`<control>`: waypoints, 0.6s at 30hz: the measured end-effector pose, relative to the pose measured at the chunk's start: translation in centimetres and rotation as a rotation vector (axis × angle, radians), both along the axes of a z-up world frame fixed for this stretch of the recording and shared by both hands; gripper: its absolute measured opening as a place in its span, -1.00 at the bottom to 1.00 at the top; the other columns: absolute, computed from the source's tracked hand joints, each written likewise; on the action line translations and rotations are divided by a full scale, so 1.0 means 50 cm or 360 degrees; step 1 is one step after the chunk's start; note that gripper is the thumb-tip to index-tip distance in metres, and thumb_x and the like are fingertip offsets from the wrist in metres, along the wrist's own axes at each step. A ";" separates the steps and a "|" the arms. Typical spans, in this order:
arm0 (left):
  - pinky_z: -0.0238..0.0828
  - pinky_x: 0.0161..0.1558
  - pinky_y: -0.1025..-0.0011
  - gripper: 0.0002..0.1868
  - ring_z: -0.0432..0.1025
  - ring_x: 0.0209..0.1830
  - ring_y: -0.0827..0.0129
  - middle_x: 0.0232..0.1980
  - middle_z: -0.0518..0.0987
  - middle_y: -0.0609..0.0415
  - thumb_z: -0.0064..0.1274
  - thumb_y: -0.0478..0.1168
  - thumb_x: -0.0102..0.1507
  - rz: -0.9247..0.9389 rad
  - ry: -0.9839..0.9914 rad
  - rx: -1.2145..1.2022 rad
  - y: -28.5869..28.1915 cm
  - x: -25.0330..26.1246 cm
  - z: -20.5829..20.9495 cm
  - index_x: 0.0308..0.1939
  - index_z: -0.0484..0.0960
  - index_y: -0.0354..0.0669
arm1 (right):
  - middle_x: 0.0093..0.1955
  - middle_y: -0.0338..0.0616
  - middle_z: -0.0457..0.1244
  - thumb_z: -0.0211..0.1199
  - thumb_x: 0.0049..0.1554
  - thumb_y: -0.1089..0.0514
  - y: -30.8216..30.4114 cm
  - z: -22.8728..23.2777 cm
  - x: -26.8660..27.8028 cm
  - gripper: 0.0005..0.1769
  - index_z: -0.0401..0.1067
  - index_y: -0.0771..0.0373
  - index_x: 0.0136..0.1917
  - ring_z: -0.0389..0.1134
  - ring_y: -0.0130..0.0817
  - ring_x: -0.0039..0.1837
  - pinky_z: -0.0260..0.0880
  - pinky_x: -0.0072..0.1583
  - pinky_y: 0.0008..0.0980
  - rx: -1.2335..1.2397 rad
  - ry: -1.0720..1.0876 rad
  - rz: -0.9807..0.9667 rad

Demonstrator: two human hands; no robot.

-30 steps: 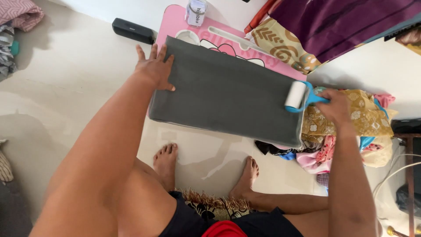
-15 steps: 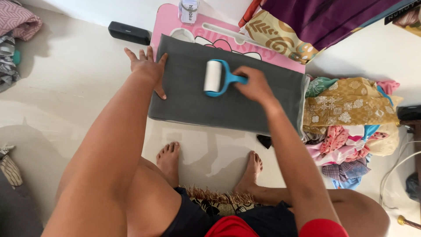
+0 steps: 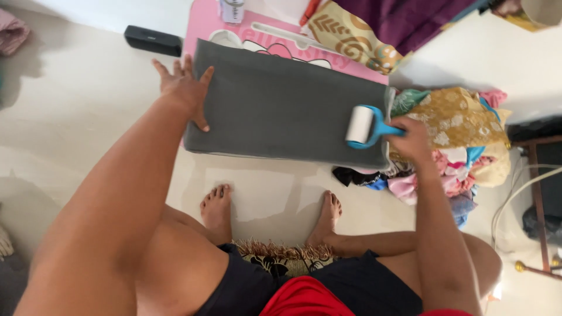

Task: Folding a grey garment and using a lint roller to remove lint from its surface on a small table.

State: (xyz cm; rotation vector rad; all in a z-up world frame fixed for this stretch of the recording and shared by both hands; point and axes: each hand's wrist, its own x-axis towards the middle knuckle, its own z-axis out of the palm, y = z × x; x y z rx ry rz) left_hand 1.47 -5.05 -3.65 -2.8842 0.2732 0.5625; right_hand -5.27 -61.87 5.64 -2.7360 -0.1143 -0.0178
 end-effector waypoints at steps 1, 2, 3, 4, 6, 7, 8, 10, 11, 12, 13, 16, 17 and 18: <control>-0.30 0.31 -0.63 0.85 -0.08 0.65 -0.25 0.69 -0.10 -0.37 0.73 0.46 -0.55 -0.0038 -0.0052 0.0010 0.000 -0.003 -0.004 0.65 -0.12 0.28 | -0.01 -0.09 0.42 0.44 -0.12 0.25 0.035 -0.002 -0.001 -0.58 0.60 0.20 0.07 0.38 -0.16 -0.03 0.35 0.04 -0.24 -0.0081 0.0012 0.0057; -0.30 0.31 -0.63 0.85 -0.08 0.65 -0.25 0.69 -0.10 -0.37 0.73 0.46 -0.55 -0.0071 -0.0062 0.0014 -0.004 -0.012 0.011 0.65 -0.12 0.28 | -0.01 -0.09 0.42 0.44 -0.12 0.25 0.098 -0.016 -0.009 -0.58 0.60 0.20 0.07 0.38 -0.16 -0.03 0.35 0.04 -0.24 -0.0076 0.0003 0.0025; -0.47 0.34 -0.62 0.82 -0.09 0.67 -0.21 0.70 -0.06 -0.33 0.75 0.38 -0.46 0.0041 0.0043 0.0018 -0.008 -0.018 0.028 0.67 -0.18 0.35 | 0.03 0.00 0.43 0.44 -0.10 0.25 0.159 -0.026 -0.010 -0.61 0.60 0.20 0.06 0.40 -0.02 0.10 0.34 0.18 -0.12 0.0171 -0.0045 0.0236; -0.64 0.37 -0.61 0.80 -0.10 0.69 -0.18 0.70 -0.03 -0.29 0.77 0.31 -0.38 0.0152 0.0148 0.0021 -0.011 -0.024 0.044 0.69 -0.24 0.43 | 0.07 0.09 0.43 0.44 -0.07 0.25 0.221 -0.036 -0.008 -0.63 0.60 0.20 0.06 0.42 0.11 0.24 0.33 0.32 -0.01 0.0417 -0.0096 0.0449; -0.62 0.35 -0.64 0.83 -0.09 0.68 -0.20 0.69 -0.02 -0.31 0.78 0.32 -0.41 0.0116 0.0135 0.0017 0.002 -0.026 0.020 0.69 -0.25 0.44 | 0.04 0.07 0.43 0.41 -0.08 0.26 0.332 -0.047 -0.023 -0.64 0.59 0.19 0.04 0.42 0.11 0.21 0.36 0.28 -0.01 0.0454 -0.0059 0.0581; -0.60 0.33 -0.67 0.85 -0.08 0.67 -0.22 0.69 -0.02 -0.33 0.78 0.34 -0.44 0.0106 0.0123 0.0011 0.013 -0.022 0.012 0.69 -0.26 0.45 | 0.01 0.05 0.42 0.38 -0.09 0.26 0.392 -0.050 -0.021 -0.65 0.57 0.17 0.02 0.43 0.12 0.18 0.40 0.25 -0.01 0.0490 -0.0018 0.0740; -0.60 0.33 -0.67 0.85 -0.08 0.67 -0.22 0.69 -0.02 -0.33 0.78 0.34 -0.44 0.0091 0.0114 0.0020 0.024 -0.023 0.008 0.69 -0.26 0.45 | 0.01 0.05 0.42 0.38 -0.09 0.26 0.411 -0.025 -0.031 -0.65 0.57 0.17 0.02 0.43 0.12 0.18 0.40 0.25 -0.01 0.0496 -0.0031 0.0726; -0.24 0.31 -0.66 0.87 0.09 0.61 -0.22 0.68 0.07 -0.22 0.75 0.46 -0.64 -0.0069 -0.0147 0.0064 0.047 -0.028 -0.006 0.64 -0.03 0.40 | -0.05 -0.28 0.39 0.19 -0.10 0.28 0.453 0.021 -0.054 -0.65 0.52 0.12 0.00 0.38 -0.17 -0.03 0.39 0.02 -0.25 0.0231 0.0113 0.0650; -0.24 0.31 -0.66 0.87 0.09 0.61 -0.22 0.68 0.07 -0.22 0.75 0.46 -0.64 -0.0080 -0.0156 0.0069 0.052 -0.027 -0.008 0.64 -0.03 0.40 | -0.05 -0.28 0.39 0.19 -0.10 0.28 0.421 0.021 -0.054 -0.65 0.52 0.12 0.00 0.38 -0.17 -0.03 0.39 0.02 -0.25 0.0235 0.0102 0.0639; -0.26 0.29 -0.67 0.86 0.10 0.60 -0.25 0.68 0.07 -0.26 0.75 0.45 -0.61 -0.0038 -0.0122 0.0081 0.059 -0.026 -0.010 0.64 -0.04 0.37 | -0.04 -0.26 0.40 0.21 -0.12 0.27 0.390 0.021 -0.054 -0.65 0.51 0.13 -0.01 0.39 -0.15 -0.05 0.37 0.00 -0.23 0.0241 0.0111 0.0678; -0.28 0.28 -0.69 0.85 0.10 0.60 -0.29 0.67 0.07 -0.31 0.75 0.45 -0.59 0.0009 -0.0091 0.0086 0.062 -0.022 -0.010 0.65 -0.06 0.35 | -0.04 -0.25 0.40 0.23 -0.13 0.27 0.356 0.027 -0.050 -0.65 0.51 0.15 -0.02 0.39 -0.13 -0.06 0.36 -0.03 -0.21 0.0238 0.0119 0.0722; -0.24 0.29 -0.67 0.85 0.09 0.60 -0.30 0.66 0.08 -0.35 0.75 0.44 -0.54 0.0073 -0.0031 0.0075 0.070 -0.017 -0.012 0.66 -0.10 0.31 | -0.11 -0.18 0.45 0.26 -0.14 0.30 0.204 0.046 -0.049 -0.67 0.55 0.19 -0.04 0.40 -0.13 -0.17 0.36 -0.08 -0.22 0.0109 0.0174 0.0592; -0.24 0.29 -0.67 0.85 0.09 0.60 -0.30 0.66 0.08 -0.35 0.75 0.44 -0.54 0.0066 -0.0048 0.0072 0.069 -0.017 -0.011 0.66 -0.10 0.31 | -0.11 -0.18 0.45 0.26 -0.14 0.30 0.142 0.045 -0.050 -0.67 0.55 0.19 -0.04 0.40 -0.13 -0.17 0.36 -0.08 -0.22 0.0104 0.0157 0.0585; -0.24 0.30 -0.66 0.86 0.10 0.60 -0.29 0.67 0.08 -0.33 0.78 0.43 -0.55 0.0085 -0.0031 0.0081 0.067 -0.016 -0.009 0.66 -0.10 0.34 | -0.08 -0.19 0.44 0.29 -0.13 0.28 0.079 0.046 -0.052 -0.65 0.54 0.18 -0.01 0.41 -0.17 -0.13 0.38 -0.03 -0.23 -0.0019 0.0266 0.0495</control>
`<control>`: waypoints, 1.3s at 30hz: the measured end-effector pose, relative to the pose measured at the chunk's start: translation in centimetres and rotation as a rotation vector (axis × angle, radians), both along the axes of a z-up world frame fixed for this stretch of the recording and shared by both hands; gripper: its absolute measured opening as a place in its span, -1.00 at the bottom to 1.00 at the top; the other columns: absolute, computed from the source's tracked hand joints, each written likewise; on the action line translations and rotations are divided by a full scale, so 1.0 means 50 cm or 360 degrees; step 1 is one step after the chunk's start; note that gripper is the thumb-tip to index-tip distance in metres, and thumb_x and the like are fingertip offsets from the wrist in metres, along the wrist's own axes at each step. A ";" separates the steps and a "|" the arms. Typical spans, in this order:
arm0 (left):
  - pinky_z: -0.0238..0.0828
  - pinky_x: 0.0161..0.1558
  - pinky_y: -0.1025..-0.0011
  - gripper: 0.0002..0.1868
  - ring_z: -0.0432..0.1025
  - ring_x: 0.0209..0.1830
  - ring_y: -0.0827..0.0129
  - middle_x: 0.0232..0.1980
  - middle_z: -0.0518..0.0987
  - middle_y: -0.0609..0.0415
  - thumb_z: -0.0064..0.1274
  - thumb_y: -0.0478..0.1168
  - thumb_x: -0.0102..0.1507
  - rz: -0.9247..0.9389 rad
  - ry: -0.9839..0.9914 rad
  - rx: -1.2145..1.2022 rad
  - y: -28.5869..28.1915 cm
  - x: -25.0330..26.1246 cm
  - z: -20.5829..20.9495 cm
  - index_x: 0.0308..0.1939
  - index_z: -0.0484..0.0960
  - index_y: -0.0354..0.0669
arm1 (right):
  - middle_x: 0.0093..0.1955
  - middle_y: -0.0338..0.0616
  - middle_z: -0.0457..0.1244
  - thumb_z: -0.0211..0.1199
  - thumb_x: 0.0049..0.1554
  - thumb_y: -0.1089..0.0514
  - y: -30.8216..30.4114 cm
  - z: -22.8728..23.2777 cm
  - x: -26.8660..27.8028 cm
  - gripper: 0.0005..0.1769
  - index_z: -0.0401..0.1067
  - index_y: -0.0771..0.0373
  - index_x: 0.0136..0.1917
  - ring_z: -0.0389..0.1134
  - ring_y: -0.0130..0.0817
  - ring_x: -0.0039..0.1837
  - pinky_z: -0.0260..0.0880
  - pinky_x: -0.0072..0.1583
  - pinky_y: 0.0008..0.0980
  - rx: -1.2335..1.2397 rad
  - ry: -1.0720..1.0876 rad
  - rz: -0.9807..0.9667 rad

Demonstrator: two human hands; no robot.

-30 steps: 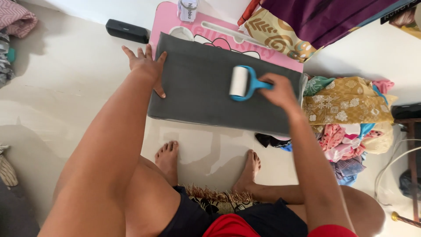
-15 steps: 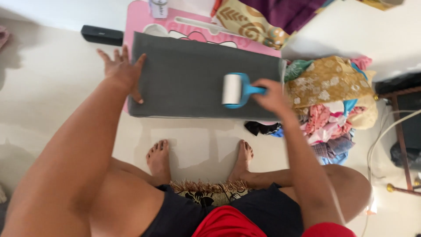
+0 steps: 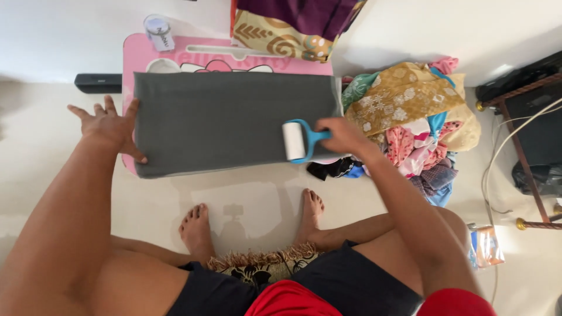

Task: Folding a grey garment and using a lint roller to remove lint from its surface on a small table.

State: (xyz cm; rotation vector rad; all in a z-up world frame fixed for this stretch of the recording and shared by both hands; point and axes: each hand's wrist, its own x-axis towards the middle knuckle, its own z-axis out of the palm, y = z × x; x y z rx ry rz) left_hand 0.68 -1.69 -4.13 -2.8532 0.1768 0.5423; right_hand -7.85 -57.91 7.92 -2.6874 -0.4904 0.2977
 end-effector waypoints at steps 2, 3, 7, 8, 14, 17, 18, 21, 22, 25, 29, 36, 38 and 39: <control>-0.25 0.31 -0.65 0.88 0.11 0.60 -0.28 0.67 0.09 -0.31 0.81 0.43 -0.56 0.0006 -0.0004 0.0008 0.004 0.001 -0.010 0.66 -0.11 0.36 | -0.04 -0.19 0.44 0.33 -0.12 0.27 -0.109 -0.006 -0.012 -0.62 0.53 0.17 0.02 0.42 -0.20 -0.08 0.40 0.03 -0.25 -0.0143 0.0065 -0.0096; -0.21 0.31 -0.64 0.89 0.11 0.60 -0.28 0.67 0.07 -0.30 0.81 0.45 -0.55 0.0013 0.0011 0.0039 0.007 0.006 -0.020 0.66 -0.14 0.38 | -0.11 -0.17 0.44 0.30 -0.12 0.26 -0.157 -0.008 -0.016 -0.68 0.53 0.19 -0.04 0.42 -0.18 -0.13 0.40 -0.02 -0.23 -0.0189 0.0043 -0.0171; -0.24 0.34 -0.62 0.92 0.11 0.60 -0.31 0.68 0.04 -0.28 0.84 0.51 -0.50 0.0115 0.0078 0.0095 0.021 0.019 -0.041 0.66 -0.24 0.44 | -0.22 -0.15 0.40 0.35 -0.20 0.23 -0.257 0.046 -0.022 -0.72 0.59 0.25 -0.15 0.35 -0.19 -0.20 0.36 -0.07 -0.25 -0.0266 0.0090 -0.0415; -0.24 0.34 -0.62 0.92 0.11 0.60 -0.31 0.68 0.04 -0.28 0.84 0.51 -0.50 0.0107 0.0049 0.0098 0.021 0.023 -0.038 0.66 -0.24 0.44 | -0.22 -0.15 0.40 0.35 -0.20 0.23 -0.263 0.083 -0.006 -0.72 0.59 0.25 -0.15 0.35 -0.19 -0.20 0.36 -0.07 -0.25 -0.0258 0.0063 -0.0426; -0.31 0.38 -0.61 0.91 0.19 0.58 -0.19 0.67 0.13 -0.21 0.74 0.71 -0.51 0.0138 0.0066 0.0371 0.033 0.026 -0.059 0.66 -0.11 0.24 | -0.05 -0.11 0.41 0.42 -0.02 0.27 -0.298 0.267 0.052 -0.58 0.54 0.31 0.14 0.36 -0.28 -0.13 0.37 -0.02 -0.31 0.0120 -0.0283 -0.0746; -0.36 0.38 -0.64 0.95 0.20 0.60 -0.11 0.66 0.20 -0.21 0.65 0.85 -0.66 0.0198 0.0006 0.0481 0.051 0.055 -0.084 0.62 0.10 0.13 | -0.06 -0.01 0.38 0.31 0.12 0.52 -0.280 0.316 0.108 -0.69 0.46 0.46 0.15 0.35 -0.41 -0.19 0.44 -0.10 -0.53 0.1106 -0.0834 -0.0766; -0.35 0.36 -0.64 0.93 0.16 0.62 -0.17 0.65 0.20 -0.28 0.58 0.88 -0.65 0.0265 -0.0009 0.0350 0.064 0.073 -0.098 0.61 0.12 0.11 | -0.10 -0.04 0.36 0.33 0.17 0.48 -0.266 0.328 0.126 -0.74 0.43 0.46 0.14 0.34 -0.42 -0.22 0.45 -0.17 -0.52 0.1136 -0.1075 -0.0790; -0.25 0.31 -0.65 0.86 0.10 0.62 -0.28 0.65 0.11 -0.40 0.46 0.84 -0.57 0.0377 0.0037 0.0020 0.046 0.064 -0.071 0.61 0.10 0.02 | -0.16 -0.10 0.33 0.36 0.21 0.40 -0.254 0.311 0.176 -0.77 0.41 0.42 0.12 0.32 -0.47 -0.28 0.44 -0.28 -0.54 0.1079 -0.1341 -0.0903; -0.16 0.28 -0.65 0.80 0.08 0.61 -0.33 0.65 0.03 -0.45 0.41 0.78 -0.51 0.0433 0.0057 -0.0196 0.028 0.064 -0.046 0.61 0.06 -0.04 | -0.18 -0.15 0.32 0.38 0.20 0.38 -0.254 0.305 0.201 -0.76 0.41 0.39 0.11 0.30 -0.50 -0.31 0.44 -0.31 -0.57 0.0997 -0.1402 -0.0969; -0.22 0.35 -0.65 0.67 0.06 0.58 -0.35 0.62 0.03 -0.48 0.28 0.70 -0.43 0.0357 0.0061 -0.0466 -0.024 0.052 0.014 0.63 -0.01 0.11 | -0.25 -0.19 0.29 0.35 0.19 0.31 -0.221 0.287 0.227 -0.77 0.44 0.40 0.10 0.25 -0.53 -0.31 0.34 -0.33 -0.54 0.1123 -0.1311 -0.1066; -0.21 0.46 -0.47 0.73 -0.24 0.71 0.00 0.70 -0.15 -0.23 0.46 0.62 -0.41 0.0260 0.0079 -0.0472 -0.099 0.010 0.067 0.64 -0.12 0.09 | -0.24 -0.18 0.28 0.38 0.16 0.32 -0.220 0.243 0.277 -0.79 0.44 0.42 0.04 0.21 -0.51 -0.24 0.29 -0.18 -0.49 0.1040 -0.1441 -0.0999; -0.31 0.51 -0.20 0.90 -0.45 0.70 -0.19 0.71 -0.30 -0.24 0.54 0.87 -0.42 -0.0568 -0.0104 -0.0300 -0.168 -0.100 -0.014 0.63 -0.18 0.05 | -0.18 -0.07 0.36 0.42 0.14 0.22 -0.234 0.222 0.301 -0.72 0.47 0.42 0.05 0.34 -0.38 -0.20 0.38 -0.15 -0.38 0.0729 -0.1513 -0.1020; -0.29 0.49 -0.20 0.95 -0.39 0.69 -0.21 0.70 -0.26 -0.26 0.47 0.98 -0.44 -0.0735 -0.0193 -0.0244 -0.160 -0.134 -0.053 0.63 -0.18 -0.02 | -0.14 -0.01 0.38 0.44 0.14 0.20 -0.244 0.206 0.294 -0.67 0.46 0.44 0.09 0.38 -0.31 -0.17 0.43 -0.11 -0.33 0.0638 -0.1519 -0.0999; -0.32 0.48 -0.20 1.01 -0.40 0.69 -0.20 0.71 -0.27 -0.27 0.33 1.06 -0.50 -0.0906 -0.0477 -0.0219 -0.149 -0.141 -0.073 0.64 -0.20 -0.04 | 0.06 0.02 0.27 0.47 0.19 0.19 -0.250 0.201 0.290 -0.49 0.29 0.40 0.26 0.33 -0.20 0.05 0.41 0.06 -0.24 0.0504 -0.1560 -0.0982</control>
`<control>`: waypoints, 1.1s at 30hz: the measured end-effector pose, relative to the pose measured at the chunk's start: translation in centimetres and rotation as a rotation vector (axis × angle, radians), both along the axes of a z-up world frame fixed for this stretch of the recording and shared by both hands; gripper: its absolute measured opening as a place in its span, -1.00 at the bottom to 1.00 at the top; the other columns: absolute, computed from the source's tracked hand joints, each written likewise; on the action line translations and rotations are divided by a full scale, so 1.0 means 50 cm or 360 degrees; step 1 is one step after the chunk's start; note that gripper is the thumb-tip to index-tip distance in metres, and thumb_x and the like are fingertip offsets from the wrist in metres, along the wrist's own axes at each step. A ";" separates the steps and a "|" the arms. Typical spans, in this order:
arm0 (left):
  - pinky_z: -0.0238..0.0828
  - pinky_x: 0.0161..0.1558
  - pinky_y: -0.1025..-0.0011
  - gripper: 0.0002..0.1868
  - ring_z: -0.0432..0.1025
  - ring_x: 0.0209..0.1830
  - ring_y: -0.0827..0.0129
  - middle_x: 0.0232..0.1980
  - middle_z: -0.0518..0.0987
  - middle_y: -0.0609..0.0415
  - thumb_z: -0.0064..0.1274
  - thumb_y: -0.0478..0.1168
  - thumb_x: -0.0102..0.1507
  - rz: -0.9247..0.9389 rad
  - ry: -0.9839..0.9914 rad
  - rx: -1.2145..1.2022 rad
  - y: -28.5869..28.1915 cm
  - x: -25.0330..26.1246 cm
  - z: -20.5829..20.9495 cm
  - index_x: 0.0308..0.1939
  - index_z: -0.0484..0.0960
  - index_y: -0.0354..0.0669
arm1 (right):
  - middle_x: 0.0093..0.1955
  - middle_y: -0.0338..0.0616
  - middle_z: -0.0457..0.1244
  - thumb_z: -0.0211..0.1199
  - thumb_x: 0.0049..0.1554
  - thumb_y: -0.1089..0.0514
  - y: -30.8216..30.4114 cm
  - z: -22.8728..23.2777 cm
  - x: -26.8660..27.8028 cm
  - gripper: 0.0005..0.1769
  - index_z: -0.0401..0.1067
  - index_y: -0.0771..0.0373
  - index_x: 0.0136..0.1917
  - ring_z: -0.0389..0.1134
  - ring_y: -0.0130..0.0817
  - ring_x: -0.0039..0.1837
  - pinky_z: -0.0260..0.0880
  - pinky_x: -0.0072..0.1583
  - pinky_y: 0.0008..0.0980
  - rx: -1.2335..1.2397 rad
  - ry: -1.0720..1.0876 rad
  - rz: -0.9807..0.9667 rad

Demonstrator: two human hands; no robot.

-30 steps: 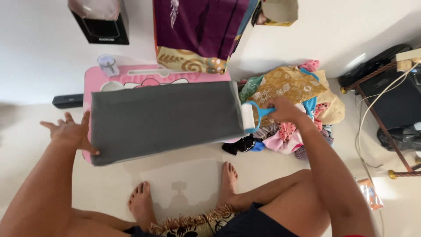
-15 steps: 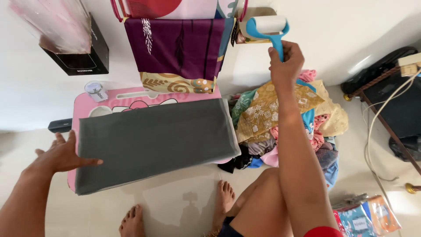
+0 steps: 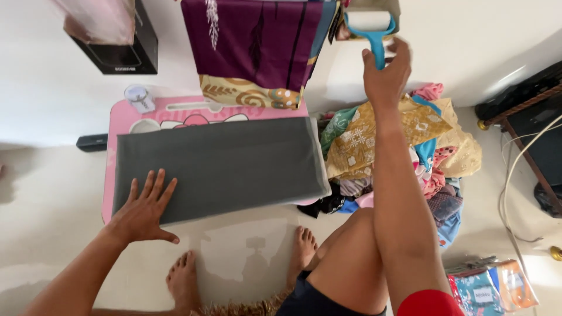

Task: Folding a grey garment and using a lint roller to remove lint from its surface on a small table.

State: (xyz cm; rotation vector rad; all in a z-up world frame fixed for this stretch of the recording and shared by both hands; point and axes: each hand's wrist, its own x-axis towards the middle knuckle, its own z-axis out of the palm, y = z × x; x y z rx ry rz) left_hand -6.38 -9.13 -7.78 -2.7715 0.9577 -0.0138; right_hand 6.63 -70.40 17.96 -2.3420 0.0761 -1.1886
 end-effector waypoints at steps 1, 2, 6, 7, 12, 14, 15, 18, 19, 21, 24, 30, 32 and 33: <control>-0.36 0.46 -0.19 1.07 -0.41 0.70 -0.19 0.72 -0.29 -0.28 0.20 1.13 -0.57 -0.0145 -0.0296 -0.0036 0.010 -0.008 -0.021 0.66 -0.22 -0.07 | 0.25 0.06 0.17 0.51 0.24 0.18 -0.006 -0.005 -0.005 -0.30 0.11 0.35 0.42 0.28 -0.09 0.26 0.40 0.23 -0.16 -0.0125 0.0006 -0.0047; -0.36 0.46 -0.19 1.07 -0.41 0.70 -0.19 0.72 -0.29 -0.28 0.20 1.13 -0.57 -0.0147 -0.0273 -0.0035 0.012 -0.025 -0.007 0.66 -0.22 -0.07 | 0.25 0.06 0.17 0.51 0.24 0.18 0.010 0.013 -0.039 -0.30 0.11 0.35 0.42 0.28 -0.09 0.26 0.40 0.23 -0.16 -0.0123 0.0029 -0.0048; -0.18 0.48 -0.22 0.64 -0.28 0.72 -0.15 0.74 -0.21 -0.25 0.27 0.56 -0.32 -0.0123 -0.0196 -0.0211 0.030 -0.066 0.026 0.63 -0.12 -0.15 | 0.35 0.09 0.14 0.50 0.19 0.34 0.092 0.092 -0.144 -0.31 0.14 0.30 0.42 0.19 0.05 0.39 0.20 0.40 0.02 -0.0484 -0.0370 0.0155; -0.10 0.47 -0.25 0.51 -0.24 0.72 -0.14 0.73 -0.18 -0.25 0.22 0.43 -0.22 -0.0111 -0.0217 -0.0195 0.038 -0.077 0.027 0.63 -0.12 -0.19 | 0.34 0.09 0.14 0.43 0.22 0.36 0.116 0.108 -0.169 -0.39 0.17 0.34 0.40 0.18 0.04 0.38 0.18 0.41 0.00 -0.0520 -0.0413 0.0288; -0.20 0.54 -0.22 0.33 -0.27 0.73 -0.03 0.75 -0.22 -0.11 0.12 0.32 -0.03 0.0131 -0.0153 -0.0051 0.074 -0.106 -0.017 0.66 -0.20 -0.09 | 0.26 0.25 0.25 0.36 0.22 0.15 0.206 -0.028 -0.244 -0.45 0.28 0.44 0.37 0.32 0.19 0.29 0.31 0.30 0.08 -0.0812 0.0074 0.0674; -0.21 0.57 -0.18 0.31 -0.28 0.72 0.00 0.76 -0.29 -0.05 0.13 0.30 0.05 0.0286 -0.0010 0.0096 0.077 -0.115 -0.019 0.69 -0.30 0.03 | 0.23 0.26 0.29 0.34 0.22 -0.06 0.229 -0.127 -0.272 -0.37 0.32 0.38 0.38 0.35 0.23 0.26 0.32 0.23 0.16 -0.0980 0.0279 0.0735; -0.19 0.58 -0.18 0.26 -0.27 0.72 -0.01 0.75 -0.26 -0.08 0.10 0.29 0.10 0.0314 0.0013 0.0071 0.078 -0.118 -0.025 0.68 -0.26 -0.01 | 0.41 0.25 0.15 0.28 0.09 -0.35 0.241 -0.175 -0.293 0.00 0.08 0.29 0.54 0.18 0.25 0.42 0.20 0.35 0.24 -0.1018 0.0689 0.0820; -0.17 0.58 -0.17 0.19 -0.24 0.73 -0.02 0.75 -0.21 -0.13 0.08 0.26 0.15 0.0378 0.0018 0.0065 0.077 -0.128 -0.015 0.68 -0.21 -0.07 | 0.67 0.20 -0.18 0.32 -0.08 -0.55 0.252 -0.276 -0.365 0.44 -0.33 0.13 0.73 -0.18 0.25 0.65 -0.13 0.53 0.31 -0.1214 0.1332 0.0886; -0.17 0.58 -0.18 0.19 -0.22 0.72 -0.02 0.74 -0.19 -0.14 0.09 0.24 0.15 0.0387 0.0003 0.0071 0.073 -0.133 -0.009 0.69 -0.19 -0.07 | 0.75 0.17 -0.39 0.42 -0.12 -0.47 0.248 -0.303 -0.393 0.55 -0.49 0.06 0.75 -0.36 0.23 0.71 -0.33 0.58 0.30 -0.1385 0.1572 0.0835; -0.16 0.58 -0.19 0.13 -0.20 0.73 0.00 0.74 -0.18 -0.13 0.05 0.19 0.19 0.0392 -0.0044 0.0101 0.074 -0.146 -0.010 0.69 -0.19 -0.07 | 0.75 0.15 -0.39 0.35 -0.02 -0.40 0.219 -0.382 -0.424 0.40 -0.44 0.07 0.75 -0.35 0.18 0.71 -0.30 0.58 0.28 -0.1529 0.1411 0.0774; -0.09 0.57 -0.17 -0.01 -0.15 0.73 0.01 0.74 -0.12 -0.14 -0.06 0.08 0.29 0.0367 -0.0156 0.0147 0.074 -0.137 -0.016 0.69 -0.16 -0.08 | 0.73 0.19 -0.32 0.18 0.19 -0.23 0.179 -0.471 -0.421 0.09 -0.31 0.20 0.72 -0.25 0.16 0.70 -0.17 0.59 0.21 -0.1665 0.1178 0.0594; 0.03 0.53 -0.12 -0.29 0.02 0.68 -0.04 0.68 0.06 -0.28 -0.32 -0.16 0.43 0.0279 -0.0378 0.0281 0.072 -0.150 -0.012 0.67 -0.03 -0.18 | 0.67 0.30 -0.15 0.07 0.29 -0.06 0.151 -0.522 -0.429 -0.11 -0.18 0.40 0.68 -0.07 0.18 0.65 0.01 0.59 0.10 -0.1897 0.0919 0.0422; 0.02 0.53 -0.11 -0.31 0.04 0.67 -0.05 0.67 0.08 -0.29 -0.35 -0.18 0.44 0.0258 -0.0421 0.0327 0.076 -0.150 -0.015 0.67 -0.02 -0.18 | 0.68 0.31 -0.17 0.04 0.30 -0.04 0.144 -0.521 -0.430 -0.12 -0.20 0.41 0.68 -0.08 0.20 0.65 0.01 0.59 0.11 -0.1918 0.0954 0.0429; 0.03 0.53 -0.13 -0.30 0.05 0.67 -0.07 0.66 0.09 -0.31 -0.35 -0.18 0.43 0.0222 -0.0419 0.0305 0.081 -0.150 -0.016 0.66 -0.02 -0.20 | 0.69 0.29 -0.22 -0.04 0.33 -0.03 0.141 -0.517 -0.431 -0.17 -0.23 0.39 0.69 -0.15 0.19 0.67 -0.04 0.60 0.11 -0.1900 0.1054 0.0477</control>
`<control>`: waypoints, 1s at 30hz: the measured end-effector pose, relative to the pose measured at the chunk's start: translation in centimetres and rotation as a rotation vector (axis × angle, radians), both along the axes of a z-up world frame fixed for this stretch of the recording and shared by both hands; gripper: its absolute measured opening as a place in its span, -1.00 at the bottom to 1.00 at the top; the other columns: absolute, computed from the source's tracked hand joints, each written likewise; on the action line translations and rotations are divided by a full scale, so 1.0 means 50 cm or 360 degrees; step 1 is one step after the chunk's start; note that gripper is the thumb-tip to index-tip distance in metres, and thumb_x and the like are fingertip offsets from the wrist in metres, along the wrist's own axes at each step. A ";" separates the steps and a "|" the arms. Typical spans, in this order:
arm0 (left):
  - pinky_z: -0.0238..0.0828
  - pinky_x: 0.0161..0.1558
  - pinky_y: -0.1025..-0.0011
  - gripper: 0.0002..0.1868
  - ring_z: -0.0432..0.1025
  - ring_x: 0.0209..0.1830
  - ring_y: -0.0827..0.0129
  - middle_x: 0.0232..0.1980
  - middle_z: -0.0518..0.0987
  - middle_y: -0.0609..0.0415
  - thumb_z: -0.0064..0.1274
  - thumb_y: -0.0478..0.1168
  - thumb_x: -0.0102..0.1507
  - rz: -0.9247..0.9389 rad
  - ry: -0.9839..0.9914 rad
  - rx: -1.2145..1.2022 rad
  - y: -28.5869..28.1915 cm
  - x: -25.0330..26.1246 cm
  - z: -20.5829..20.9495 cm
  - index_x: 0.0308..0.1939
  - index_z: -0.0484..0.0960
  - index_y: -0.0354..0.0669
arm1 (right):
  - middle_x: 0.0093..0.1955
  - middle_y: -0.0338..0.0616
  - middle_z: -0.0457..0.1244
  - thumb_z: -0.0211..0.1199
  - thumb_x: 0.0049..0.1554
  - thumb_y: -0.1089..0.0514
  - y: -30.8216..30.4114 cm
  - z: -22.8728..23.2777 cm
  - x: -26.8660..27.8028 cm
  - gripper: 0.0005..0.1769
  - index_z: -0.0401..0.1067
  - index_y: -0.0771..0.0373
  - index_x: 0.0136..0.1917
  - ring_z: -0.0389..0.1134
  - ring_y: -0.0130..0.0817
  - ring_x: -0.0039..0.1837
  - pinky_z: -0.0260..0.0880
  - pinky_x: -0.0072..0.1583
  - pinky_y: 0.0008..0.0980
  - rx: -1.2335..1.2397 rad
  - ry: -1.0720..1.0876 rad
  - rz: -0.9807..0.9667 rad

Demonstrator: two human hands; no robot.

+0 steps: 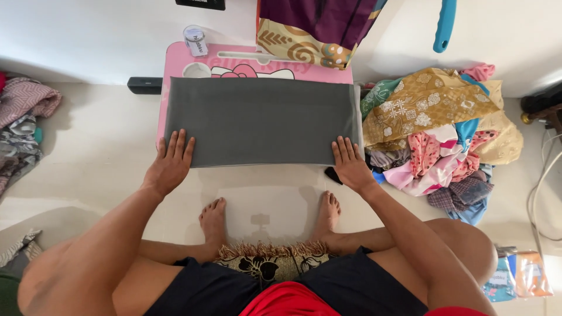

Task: Folding a grey garment and using a lint roller to remove lint from its surface on a small table.

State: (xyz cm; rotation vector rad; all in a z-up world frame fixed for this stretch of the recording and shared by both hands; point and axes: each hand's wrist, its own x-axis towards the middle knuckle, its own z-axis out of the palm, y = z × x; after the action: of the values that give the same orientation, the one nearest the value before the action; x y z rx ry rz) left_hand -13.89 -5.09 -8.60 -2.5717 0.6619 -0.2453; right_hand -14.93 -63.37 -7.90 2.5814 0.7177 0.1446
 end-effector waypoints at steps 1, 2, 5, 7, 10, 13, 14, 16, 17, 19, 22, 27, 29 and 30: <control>0.04 0.53 -0.14 -0.29 0.06 0.66 -0.09 0.66 0.09 -0.34 -0.34 -0.18 0.41 -0.0030 0.0011 -0.0019 0.005 -0.007 -0.003 0.66 -0.03 -0.22 | 0.71 0.27 -0.28 -0.11 0.37 -0.01 -0.002 0.003 -0.002 -0.21 -0.26 0.37 0.69 -0.22 0.17 0.70 -0.10 0.62 0.11 0.0002 0.0109 -0.0011; 0.04 0.53 -0.14 -0.29 0.06 0.66 -0.09 0.66 0.09 -0.34 -0.34 -0.18 0.41 -0.0026 0.0017 -0.0025 0.010 -0.010 -0.003 0.66 -0.03 -0.22 | 0.71 0.27 -0.28 -0.11 0.37 -0.01 -0.007 0.011 -0.005 -0.21 -0.26 0.37 0.69 -0.22 0.17 0.70 -0.10 0.62 0.11 -0.0004 0.0115 -0.0007; -0.02 0.54 -0.11 -0.30 0.04 0.67 -0.03 0.66 0.07 -0.30 -0.38 -0.13 0.42 -0.0057 -0.0017 0.0196 0.028 -0.016 0.004 0.66 -0.03 -0.17 | 0.71 0.23 -0.24 -0.17 0.39 0.02 -0.014 0.023 -0.008 -0.28 -0.23 0.33 0.69 -0.18 0.13 0.69 -0.09 0.62 0.08 0.0052 0.0187 0.0033; -0.10 0.56 -0.17 -0.31 0.00 0.67 -0.05 0.66 0.06 -0.27 -0.40 -0.14 0.42 -0.0094 0.0039 0.0249 0.036 -0.021 0.014 0.66 -0.03 -0.14 | 0.71 0.17 -0.21 -0.15 0.37 0.02 -0.018 0.019 -0.010 -0.29 -0.17 0.28 0.69 -0.13 0.08 0.68 -0.03 0.61 0.03 0.0054 0.0151 0.0054; -0.19 0.57 -0.20 -0.28 -0.04 0.68 0.00 0.68 0.03 -0.18 -0.40 -0.07 0.41 -0.0110 0.0122 0.0352 0.057 -0.016 0.014 0.67 -0.07 -0.06 | 0.67 0.05 -0.02 -0.06 0.29 0.14 -0.034 0.016 0.001 -0.32 0.02 0.23 0.65 0.07 -0.06 0.62 0.18 0.54 -0.14 0.0142 -0.0021 0.0128; -0.27 0.60 -0.18 -0.25 -0.07 0.70 0.10 0.71 -0.02 -0.09 -0.35 0.03 0.40 -0.0073 0.0286 0.0263 0.067 -0.014 0.018 0.67 -0.08 0.03 | 0.56 -0.07 0.18 0.00 0.27 0.20 -0.031 0.049 0.008 -0.44 0.29 0.16 0.53 0.27 -0.17 0.49 0.35 0.42 -0.22 0.0431 -0.0103 0.0203; -0.27 0.60 -0.18 -0.25 -0.07 0.70 0.10 0.71 -0.02 -0.09 -0.35 0.03 0.40 -0.0073 0.0290 0.0265 0.071 -0.009 0.020 0.67 -0.08 0.03 | 0.56 -0.07 0.18 0.00 0.27 0.20 -0.026 0.086 0.008 -0.44 0.29 0.16 0.53 0.27 -0.17 0.49 0.35 0.42 -0.22 0.0433 -0.0099 0.0202; -0.29 0.61 -0.19 -0.26 -0.06 0.70 0.16 0.72 0.00 0.03 -0.28 -0.01 0.40 0.0039 0.0529 -0.0125 0.079 0.002 0.026 0.67 -0.05 0.08 | 0.52 -0.02 0.21 -0.04 0.20 0.22 -0.016 0.162 0.015 -0.36 0.25 0.14 0.55 0.28 0.00 0.45 0.32 0.43 0.03 0.0912 0.0640 -0.0207; -0.29 0.61 -0.19 -0.26 -0.06 0.70 0.16 0.72 0.00 0.03 -0.28 -0.01 0.40 0.0040 0.0528 -0.0126 0.081 0.011 0.043 0.67 -0.05 0.08 | 0.52 -0.02 0.21 -0.04 0.20 0.22 -0.011 0.195 0.019 -0.36 0.25 0.14 0.55 0.28 0.00 0.45 0.32 0.43 0.03 0.0912 0.0639 -0.0205; -0.29 0.59 -0.30 -0.34 0.19 0.59 0.17 0.60 0.30 0.03 -0.24 -0.07 0.38 0.0223 0.0837 -0.0634 0.087 0.027 0.077 0.60 0.18 0.04 | 0.31 0.05 0.36 0.00 0.17 0.21 0.001 0.262 0.025 -0.41 0.41 0.07 0.45 0.37 0.11 0.32 0.32 0.38 0.09 0.1184 0.0783 -0.0389; -0.09 0.56 -0.25 -0.40 0.47 0.32 -0.09 0.30 0.60 -0.20 -0.20 -0.10 0.39 0.0341 0.0899 -0.1018 0.079 0.043 0.172 0.53 0.39 -0.04 | 0.18 -0.05 0.42 0.09 0.14 0.27 0.000 0.313 0.023 -0.47 0.54 -0.06 0.33 0.40 -0.01 0.28 0.38 0.33 -0.03 0.1569 0.0624 -0.0468; 0.03 0.55 -0.05 -0.49 0.43 0.29 -0.14 0.17 0.66 -0.10 -0.18 -0.12 0.36 0.0572 0.0878 -0.1511 0.034 0.031 0.336 0.39 0.58 0.22 | 0.12 0.05 0.42 0.15 0.17 0.31 -0.016 0.344 0.043 -0.58 0.61 0.06 0.24 0.40 0.09 0.23 0.36 0.28 -0.03 0.1746 0.0508 -0.0518; 0.10 0.53 -0.04 -0.48 0.38 0.32 -0.14 0.17 0.65 -0.06 -0.15 -0.12 0.33 0.0649 0.0857 -0.1627 0.021 0.026 0.381 0.36 0.59 0.37 | 0.13 0.10 0.41 0.15 0.20 0.31 -0.009 0.384 0.042 -0.60 0.60 0.09 0.24 0.40 0.11 0.23 0.35 0.28 0.00 0.1812 0.0527 -0.0542; 0.21 0.40 -0.04 -0.53 0.44 0.24 -0.18 0.12 0.66 -0.12 -0.12 -0.21 0.32 0.0586 0.0846 -0.1850 0.018 0.025 0.397 0.28 0.65 0.19 | 0.11 0.02 0.42 0.19 0.19 0.23 -0.002 0.411 0.040 -0.63 0.61 -0.03 0.22 0.41 0.05 0.22 0.36 0.28 -0.07 0.1802 0.0535 -0.0642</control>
State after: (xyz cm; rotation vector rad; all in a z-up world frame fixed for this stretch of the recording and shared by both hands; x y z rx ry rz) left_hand -12.63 -4.17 11.25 -3.8736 0.1646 0.2954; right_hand -12.95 -63.45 12.64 3.8387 0.1732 -0.0402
